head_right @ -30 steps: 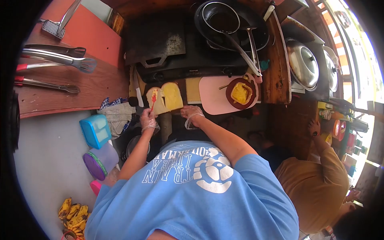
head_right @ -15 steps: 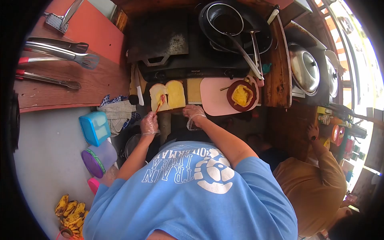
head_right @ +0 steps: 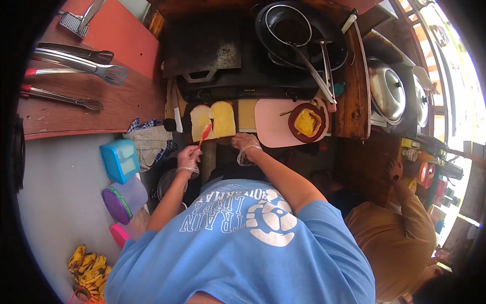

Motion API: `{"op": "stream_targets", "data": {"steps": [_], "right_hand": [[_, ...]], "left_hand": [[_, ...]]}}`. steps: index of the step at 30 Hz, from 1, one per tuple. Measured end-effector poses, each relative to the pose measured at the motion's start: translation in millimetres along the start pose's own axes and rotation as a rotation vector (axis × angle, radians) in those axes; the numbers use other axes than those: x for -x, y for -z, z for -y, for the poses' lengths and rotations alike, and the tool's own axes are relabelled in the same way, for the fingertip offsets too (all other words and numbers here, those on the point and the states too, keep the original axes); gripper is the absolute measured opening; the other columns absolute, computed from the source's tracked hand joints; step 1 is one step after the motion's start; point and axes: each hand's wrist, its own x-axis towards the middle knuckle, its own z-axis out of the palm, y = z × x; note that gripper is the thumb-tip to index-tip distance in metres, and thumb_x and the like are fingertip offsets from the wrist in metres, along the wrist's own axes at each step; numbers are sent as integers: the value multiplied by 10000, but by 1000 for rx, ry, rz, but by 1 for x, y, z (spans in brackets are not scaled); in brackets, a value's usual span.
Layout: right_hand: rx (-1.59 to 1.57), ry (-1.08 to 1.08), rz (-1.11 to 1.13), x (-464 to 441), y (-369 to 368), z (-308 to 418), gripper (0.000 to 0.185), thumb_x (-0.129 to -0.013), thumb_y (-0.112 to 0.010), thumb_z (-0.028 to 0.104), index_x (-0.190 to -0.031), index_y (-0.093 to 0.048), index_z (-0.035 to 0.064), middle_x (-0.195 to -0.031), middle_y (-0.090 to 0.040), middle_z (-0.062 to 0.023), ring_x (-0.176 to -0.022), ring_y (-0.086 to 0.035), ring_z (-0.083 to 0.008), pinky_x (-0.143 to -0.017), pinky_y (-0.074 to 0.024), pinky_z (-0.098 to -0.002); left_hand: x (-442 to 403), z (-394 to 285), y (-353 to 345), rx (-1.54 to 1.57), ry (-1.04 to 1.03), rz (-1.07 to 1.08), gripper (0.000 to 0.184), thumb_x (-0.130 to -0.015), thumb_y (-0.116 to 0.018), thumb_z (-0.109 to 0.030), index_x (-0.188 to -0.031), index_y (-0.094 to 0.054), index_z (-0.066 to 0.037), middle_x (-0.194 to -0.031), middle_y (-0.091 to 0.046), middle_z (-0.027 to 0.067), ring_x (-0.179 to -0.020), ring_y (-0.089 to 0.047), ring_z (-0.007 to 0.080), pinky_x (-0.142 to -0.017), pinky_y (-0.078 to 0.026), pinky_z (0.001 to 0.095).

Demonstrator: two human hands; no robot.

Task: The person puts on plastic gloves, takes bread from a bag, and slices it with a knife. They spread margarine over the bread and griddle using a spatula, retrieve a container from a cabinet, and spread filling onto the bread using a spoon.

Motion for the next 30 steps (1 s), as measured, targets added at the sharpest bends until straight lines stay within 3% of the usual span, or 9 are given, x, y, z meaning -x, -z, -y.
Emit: {"op": "stream_targets", "data": {"steps": [1,4,12,14,18,20,22,25,30], "right_hand": [[13,-1,6,9,-5,6,410,-903,-689,11,-1270,-528,-78,-1053,-658,-122,-909,-653,-197,-841,-562,-295],[9,12,-16,24,-16,17,410,-900,-688,5,-1269,-529,-77,-1040,-660,-121,-899,-653,-197,-835,-560,-290],[35,5,8,17,-12,14,431,-886,-700,-1,-1278,-532,-68,-1042,-671,-128,-908,-666,-205,-836,-565,-297],[5,48,55,16,-15,12,52,-910,-654,20,-878,-613,25,-824,-615,-20,-739,-587,-121,-664,-472,-236],[-12,50,-39,33,-27,24,53,-913,-649,14,-883,-609,34,-818,-612,-15,-736,-585,-115,-657,-468,-232],[41,22,-33,13,-8,7,505,-873,-704,-23,-1326,-491,-87,-1074,-663,-136,-917,-663,-207,-834,-563,-301],[33,14,-9,12,-6,7,519,-874,-705,-22,-1337,-481,-89,-1089,-660,-140,-926,-664,-208,-845,-564,-302],[14,7,11,17,-7,10,543,-880,-701,-19,-1362,-461,-96,-1117,-655,-148,-945,-664,-212,-869,-566,-305],[-33,60,-67,18,-13,4,319,-873,-694,-13,-1172,-592,-48,-986,-678,-110,-818,-641,-165,-723,-532,-261]], "left_hand": [[1,9,6,132,48,23,185,-924,-729,-114,-1055,-677,5,-799,-686,41,-577,-579,84,-535,-463,244],[-13,26,19,218,222,25,164,-943,-702,-103,-1059,-668,8,-792,-686,62,-559,-576,104,-527,-467,258],[-51,11,13,-176,13,-181,87,-908,-700,-87,-937,-710,-5,-737,-685,56,-623,-625,140,-604,-499,293],[-56,20,14,-239,-49,-241,78,-879,-702,-77,-913,-718,-8,-733,-689,58,-662,-643,150,-644,-507,301],[-33,-20,10,-182,-167,-353,71,-883,-694,-72,-916,-713,-12,-717,-679,43,-606,-618,129,-573,-483,285],[-24,-19,13,-17,102,-94,58,-891,-679,-59,-913,-710,-15,-710,-673,33,-588,-612,121,-548,-480,282],[-34,6,18,-105,129,-54,48,-901,-663,-43,-908,-703,-16,-707,-669,27,-607,-620,120,-566,-498,293],[-62,7,21,-572,-268,-253,105,-904,-665,-129,-914,-687,-26,-739,-694,148,-678,-684,286,-645,-531,394],[-43,-67,7,-752,-387,-455,83,-869,-703,-142,-915,-709,-72,-795,-681,176,-768,-669,391,-693,-535,444]]}}
